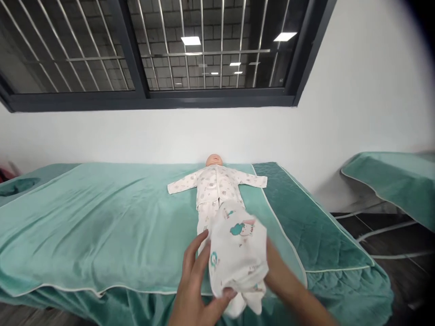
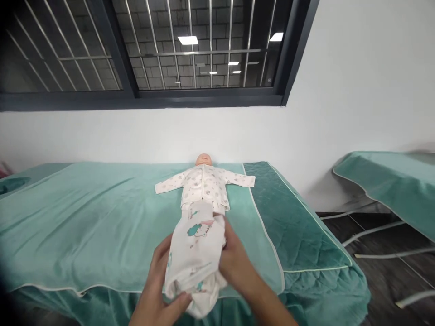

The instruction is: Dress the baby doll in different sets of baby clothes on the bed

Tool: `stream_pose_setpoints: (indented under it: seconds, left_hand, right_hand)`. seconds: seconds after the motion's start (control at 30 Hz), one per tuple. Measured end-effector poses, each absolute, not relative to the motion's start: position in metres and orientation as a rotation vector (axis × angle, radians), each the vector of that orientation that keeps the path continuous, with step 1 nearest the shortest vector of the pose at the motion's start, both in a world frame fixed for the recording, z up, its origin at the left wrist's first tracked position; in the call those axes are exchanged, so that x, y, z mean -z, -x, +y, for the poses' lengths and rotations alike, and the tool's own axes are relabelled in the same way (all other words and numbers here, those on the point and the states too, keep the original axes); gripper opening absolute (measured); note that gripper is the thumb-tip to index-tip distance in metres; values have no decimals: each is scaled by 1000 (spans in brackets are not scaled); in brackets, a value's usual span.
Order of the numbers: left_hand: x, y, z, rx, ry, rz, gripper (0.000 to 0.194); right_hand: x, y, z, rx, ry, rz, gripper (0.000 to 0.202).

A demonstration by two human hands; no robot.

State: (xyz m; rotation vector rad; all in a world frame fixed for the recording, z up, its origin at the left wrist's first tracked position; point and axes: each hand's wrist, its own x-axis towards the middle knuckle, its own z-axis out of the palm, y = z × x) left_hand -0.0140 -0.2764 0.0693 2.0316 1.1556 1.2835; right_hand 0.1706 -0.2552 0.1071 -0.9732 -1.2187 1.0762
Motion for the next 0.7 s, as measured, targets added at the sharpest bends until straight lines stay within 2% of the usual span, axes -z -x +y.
stream_pose_setpoints:
  seconds: [0.17,0.23,0.3,0.37,0.43,0.53,0.63,0.7]
  left_hand:
    - [-53,18,-271,-1330,-1834,1345,44]
    - [-48,19,-267,-1328,-1797,1367,39]
    - [-44,19,-262,-1325,-1804,1361,34]
    - [-42,19,-255,-1323,-1847,1339,33]
    - [-42,22,-248,-1333,-1934,1295,34]
    - [-44,29,-236,-1375,-2068,1223,38]
    - [-47,35,-224,-1408,-2075,1253,35]
    - [-47,38,-213,-1428,-2015,1309,30]
  right_hand:
    - [-134,-267,-227,-373,1364,-1355,56]
    - [-126,-302,-210,-61,1554,-1410,55]
    - [-105,-332,-192,133,1808,-1414,64]
    - [-76,-353,-177,84,2086,-1462,71]
    - [-48,-365,-168,-32,2274,-1600,69]
    - [-28,-366,-165,75,2362,-1614,72]
    - [-45,-350,-171,242,2122,-1573,73]
    - [-66,-333,-173,179,1791,-1597,66]
